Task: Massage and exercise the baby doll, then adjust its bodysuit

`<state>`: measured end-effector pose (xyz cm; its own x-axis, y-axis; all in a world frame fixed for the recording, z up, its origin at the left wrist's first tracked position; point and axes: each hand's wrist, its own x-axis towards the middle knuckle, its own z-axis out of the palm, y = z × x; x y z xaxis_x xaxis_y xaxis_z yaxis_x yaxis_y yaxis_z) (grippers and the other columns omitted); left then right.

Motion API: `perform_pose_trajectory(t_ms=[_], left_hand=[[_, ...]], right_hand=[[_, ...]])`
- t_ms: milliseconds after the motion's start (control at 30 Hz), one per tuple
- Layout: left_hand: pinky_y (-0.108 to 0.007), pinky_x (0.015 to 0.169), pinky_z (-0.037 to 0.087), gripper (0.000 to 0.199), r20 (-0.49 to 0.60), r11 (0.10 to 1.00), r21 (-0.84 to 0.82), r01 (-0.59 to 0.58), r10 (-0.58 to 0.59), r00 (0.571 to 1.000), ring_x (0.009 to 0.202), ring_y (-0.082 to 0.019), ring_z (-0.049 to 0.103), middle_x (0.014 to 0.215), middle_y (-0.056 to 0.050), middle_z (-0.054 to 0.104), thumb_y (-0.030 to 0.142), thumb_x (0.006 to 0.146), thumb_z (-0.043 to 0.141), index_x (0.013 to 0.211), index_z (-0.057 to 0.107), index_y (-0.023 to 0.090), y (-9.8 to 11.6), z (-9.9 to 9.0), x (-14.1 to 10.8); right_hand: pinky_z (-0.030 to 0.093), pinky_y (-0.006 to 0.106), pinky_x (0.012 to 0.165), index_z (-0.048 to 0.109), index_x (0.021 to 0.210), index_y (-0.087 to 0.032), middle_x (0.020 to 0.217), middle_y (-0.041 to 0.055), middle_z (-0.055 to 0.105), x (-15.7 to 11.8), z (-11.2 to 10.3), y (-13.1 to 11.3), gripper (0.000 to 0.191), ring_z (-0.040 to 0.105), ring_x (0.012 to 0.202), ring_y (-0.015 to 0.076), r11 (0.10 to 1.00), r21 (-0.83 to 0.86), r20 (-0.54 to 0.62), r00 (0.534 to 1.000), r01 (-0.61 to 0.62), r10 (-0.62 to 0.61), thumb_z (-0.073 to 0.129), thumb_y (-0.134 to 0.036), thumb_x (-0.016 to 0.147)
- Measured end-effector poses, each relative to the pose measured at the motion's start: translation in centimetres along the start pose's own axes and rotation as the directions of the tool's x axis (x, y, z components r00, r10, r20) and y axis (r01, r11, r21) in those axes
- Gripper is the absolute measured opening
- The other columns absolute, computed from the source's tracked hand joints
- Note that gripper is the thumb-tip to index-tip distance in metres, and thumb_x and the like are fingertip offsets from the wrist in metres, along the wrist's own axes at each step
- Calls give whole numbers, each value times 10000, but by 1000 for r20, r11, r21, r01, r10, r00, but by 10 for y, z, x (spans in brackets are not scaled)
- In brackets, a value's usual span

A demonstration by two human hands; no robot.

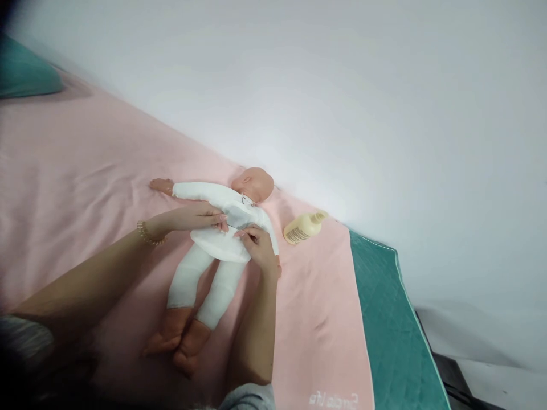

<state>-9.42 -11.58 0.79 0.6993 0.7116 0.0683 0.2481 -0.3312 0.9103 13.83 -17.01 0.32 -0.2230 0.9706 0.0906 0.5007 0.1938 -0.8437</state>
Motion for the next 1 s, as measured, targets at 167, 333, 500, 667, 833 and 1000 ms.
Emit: perform_pose_trajectory(t_ms=[167, 333, 500, 667, 833, 1000], left_hand=[[-311, 766, 461, 495, -99, 993, 110, 41, -31, 995, 851, -225, 640, 876, -54, 734, 518, 963, 412, 891, 763, 175, 1, 0, 2], [-289, 710, 423, 499, -90, 972, 215, 98, -80, 993, 767, -206, 616, 824, -47, 708, 517, 954, 400, 871, 764, 186, 1, 3, 5], [-291, 722, 408, 494, -100, 974, 207, 92, -72, 992, 776, -202, 617, 847, -44, 722, 494, 952, 392, 832, 759, 187, 0, 7, 8], [-303, 718, 429, 496, -229, 990, 139, -9, 41, 973, 724, -192, 599, 741, -31, 684, 493, 955, 395, 773, 729, 175, -4, 15, 12], [-361, 964, 436, 429, -421, 965, 142, -219, 259, 869, 1017, -230, 608, 974, -61, 714, 464, 980, 413, 907, 722, 177, -12, 19, 18], [-420, 1074, 390, 404, -412, 935, 281, -216, 321, 853, 1204, -256, 552, 1224, -96, 672, 448, 989, 424, 1171, 656, 171, -24, 24, 23]], right_hand=[[470, 316, 795, 752, 811, -229, 901, 43, 679, 2, 1, 4, 228, 617, 861, 189, 1000, 10, -78, 997, 9, -8, 581, -353, 898], [464, 312, 827, 745, 798, -225, 903, 34, 679, 3, 3, 1, 215, 621, 868, 185, 998, -57, -34, 999, -10, 8, 565, -299, 890], [450, 320, 800, 669, 735, -220, 825, 20, 645, 7, 11, 4, 238, 607, 824, 188, 992, -128, -64, 997, 23, -31, 511, -277, 903], [442, 341, 781, 545, 713, -227, 761, 10, 579, 13, 23, 11, 261, 564, 792, 195, 978, -199, -307, 944, 62, -122, 471, -335, 939], [449, 389, 936, 606, 966, -222, 1033, 75, 621, 18, 30, 12, 200, 549, 1042, 225, 960, -242, -497, 832, 140, -246, 465, -364, 958], [408, 417, 1047, 606, 1118, -224, 1183, 99, 621, 25, 29, 12, 272, 519, 1175, 228, 954, -246, -429, 863, 171, -265, 426, -373, 979]])
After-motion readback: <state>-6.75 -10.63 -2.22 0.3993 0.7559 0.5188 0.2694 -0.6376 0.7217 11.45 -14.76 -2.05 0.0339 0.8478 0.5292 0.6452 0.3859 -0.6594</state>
